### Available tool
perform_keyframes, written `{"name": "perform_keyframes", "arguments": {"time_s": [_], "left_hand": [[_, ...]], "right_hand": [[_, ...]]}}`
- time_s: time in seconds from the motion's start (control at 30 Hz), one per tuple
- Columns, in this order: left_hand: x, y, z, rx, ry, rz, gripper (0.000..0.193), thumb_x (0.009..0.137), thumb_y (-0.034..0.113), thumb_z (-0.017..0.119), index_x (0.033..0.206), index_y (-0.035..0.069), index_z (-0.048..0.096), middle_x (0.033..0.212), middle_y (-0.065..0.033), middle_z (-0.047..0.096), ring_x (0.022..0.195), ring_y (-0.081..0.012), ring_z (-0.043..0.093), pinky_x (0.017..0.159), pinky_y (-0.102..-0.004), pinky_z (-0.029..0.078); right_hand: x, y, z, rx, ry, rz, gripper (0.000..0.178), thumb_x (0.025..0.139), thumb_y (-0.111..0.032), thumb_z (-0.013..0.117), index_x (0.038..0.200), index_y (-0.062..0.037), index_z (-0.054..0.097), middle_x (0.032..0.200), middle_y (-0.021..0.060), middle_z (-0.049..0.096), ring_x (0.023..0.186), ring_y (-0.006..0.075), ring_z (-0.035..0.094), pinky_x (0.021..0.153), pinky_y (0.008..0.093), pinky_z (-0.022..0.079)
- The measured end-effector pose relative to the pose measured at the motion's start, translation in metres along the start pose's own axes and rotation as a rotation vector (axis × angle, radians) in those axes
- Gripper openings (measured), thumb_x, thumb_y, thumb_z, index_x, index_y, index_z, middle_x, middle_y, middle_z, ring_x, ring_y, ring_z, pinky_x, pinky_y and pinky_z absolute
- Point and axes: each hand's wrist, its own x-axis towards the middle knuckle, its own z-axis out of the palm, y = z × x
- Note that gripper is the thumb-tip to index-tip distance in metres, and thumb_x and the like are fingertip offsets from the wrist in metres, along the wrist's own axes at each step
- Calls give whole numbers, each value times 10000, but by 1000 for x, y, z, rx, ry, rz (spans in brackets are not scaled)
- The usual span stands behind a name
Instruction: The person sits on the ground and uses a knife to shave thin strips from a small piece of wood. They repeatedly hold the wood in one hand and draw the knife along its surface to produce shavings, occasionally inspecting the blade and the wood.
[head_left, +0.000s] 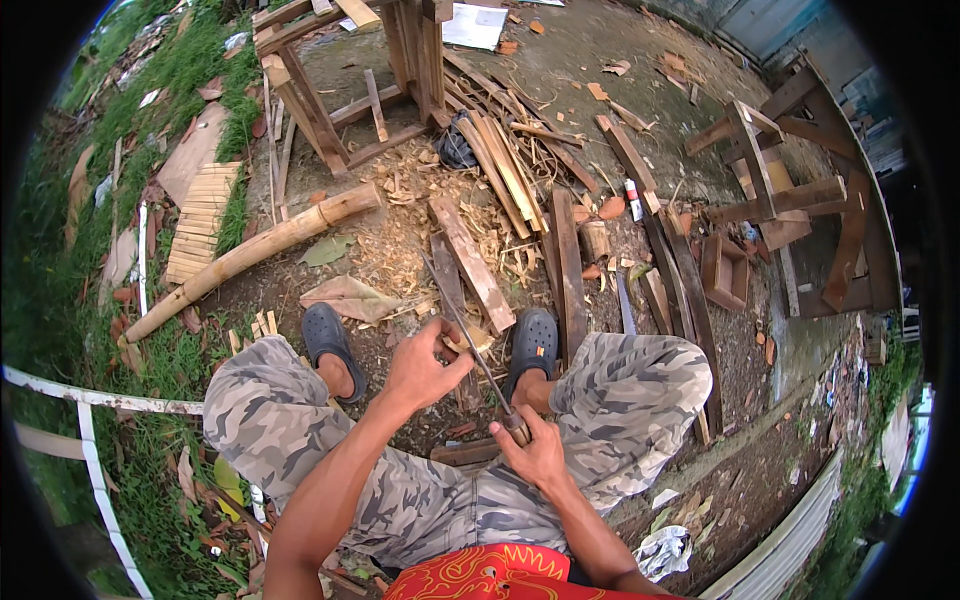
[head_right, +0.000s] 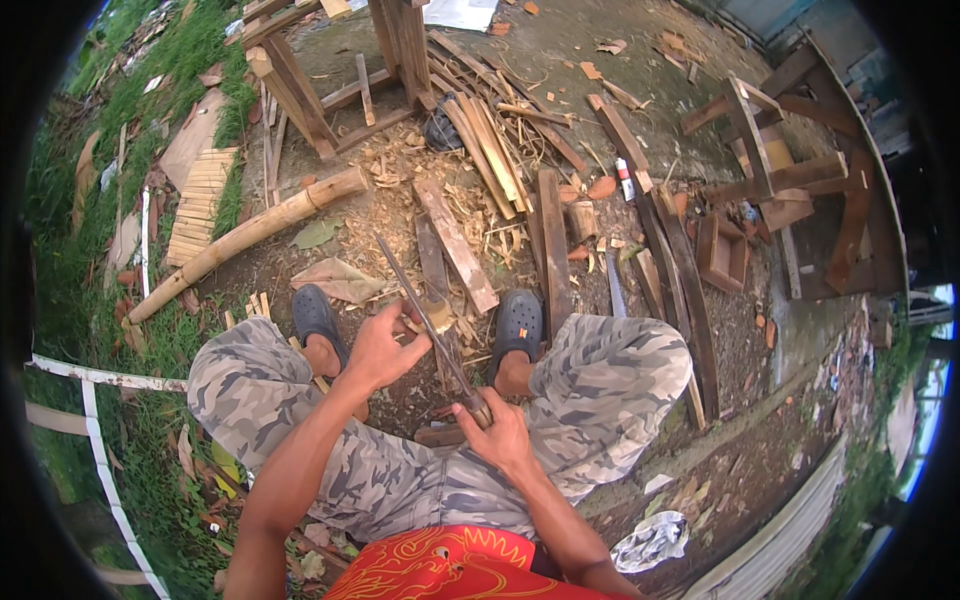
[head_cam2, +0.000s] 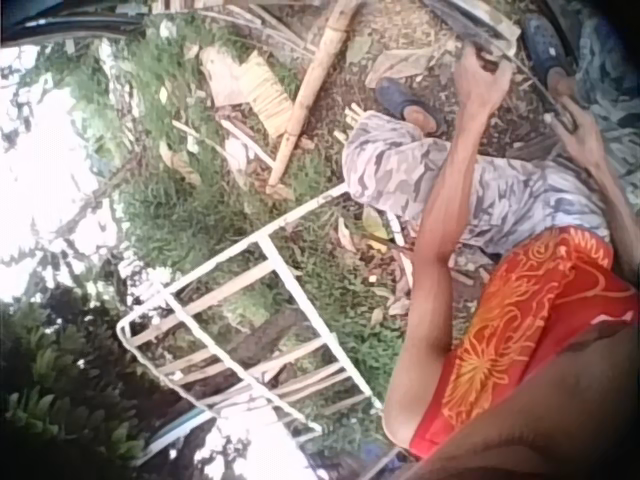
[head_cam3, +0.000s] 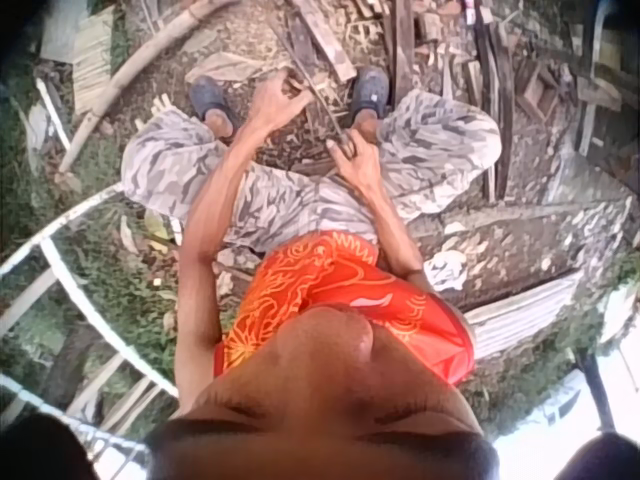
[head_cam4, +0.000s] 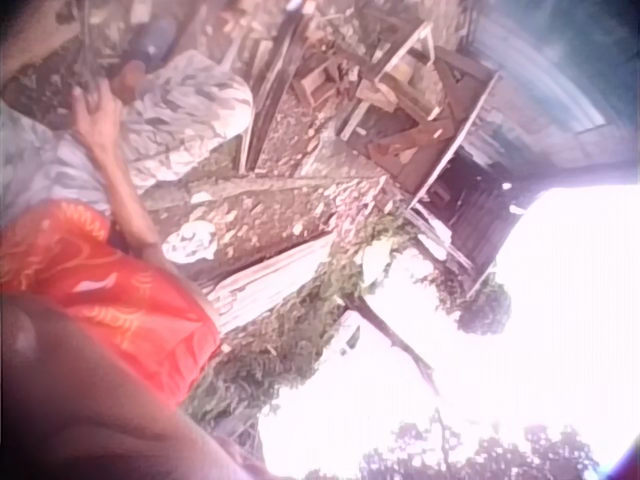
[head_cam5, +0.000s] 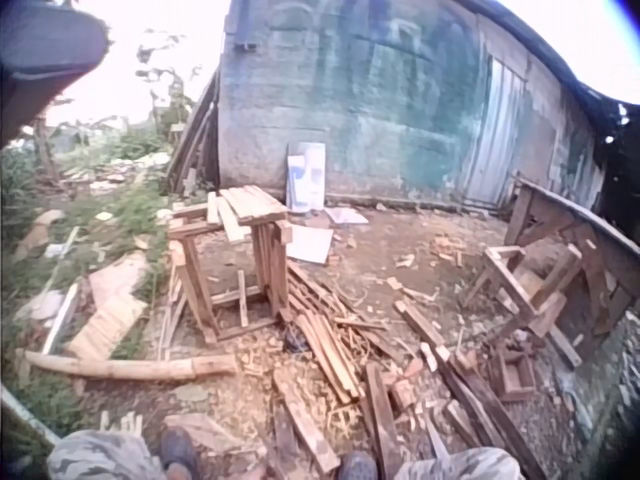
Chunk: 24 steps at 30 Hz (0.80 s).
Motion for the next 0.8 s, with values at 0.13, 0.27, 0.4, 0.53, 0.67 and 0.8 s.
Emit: {"name": "perform_keyframes", "arguments": {"time_s": [0.13, 0.27, 0.4, 0.53, 0.67, 0.8], "left_hand": [[1, -6, 2, 7, 15, 26, 350, 782, 294, 728, 1013, 65, 599, 762, -116, 739, 730, -294, 717, 692, -391, 527], [-1, -4, 0, 9, -2, 39, 349, 785, 274, 727, 1019, 52, 594, 779, -124, 740, 739, -275, 716, 709, -378, 520], [0, 0, -5, 9, -38, 4, 340, 797, 244, 725, 1029, 34, 592, 779, -127, 734, 739, -223, 709, 737, -345, 506], [-1, -3, -1, 30, -11, 24, 376, 794, 277, 740, 1055, 46, 598, 779, -132, 741, 726, -297, 713, 687, -388, 522], [0, 12, -15, 62, 92, 50, 346, 810, 259, 730, 1054, 47, 606, 721, -106, 713, 708, -279, 706, 688, -378, 521], [13, 73, -67, 244, 521, 273, 330, 804, 211, 718, 1081, 58, 623, 817, -100, 689, 808, -295, 684, 765, -383, 532]], "right_hand": [[2, -5, -1, 16, -16, 18, 327, 890, -274, 745, 1004, 10, 631, 672, 189, 632, 645, 419, 662, 598, 428, 505], [3, -7, -3, -1, -39, 31, 321, 896, -275, 735, 994, 13, 631, 653, 191, 614, 621, 412, 647, 590, 422, 494], [3, -5, -2, 22, -51, 51, 318, 901, -278, 726, 985, 13, 631, 662, 200, 620, 628, 422, 644, 597, 431, 495], [4, -5, 1, 38, -40, 62, 312, 901, -279, 719, 945, 15, 623, 683, 220, 631, 664, 452, 639, 621, 458, 499], [5, -8, 2, 24, -69, 119, 296, 906, -281, 697, 904, 3, 613, 714, 237, 642, 719, 478, 633, 651, 481, 500], [8, -10, 2, -1, -86, 165, 281, 901, -286, 685, 895, -13, 617, 726, 237, 647, 745, 477, 634, 671, 494, 500]]}}
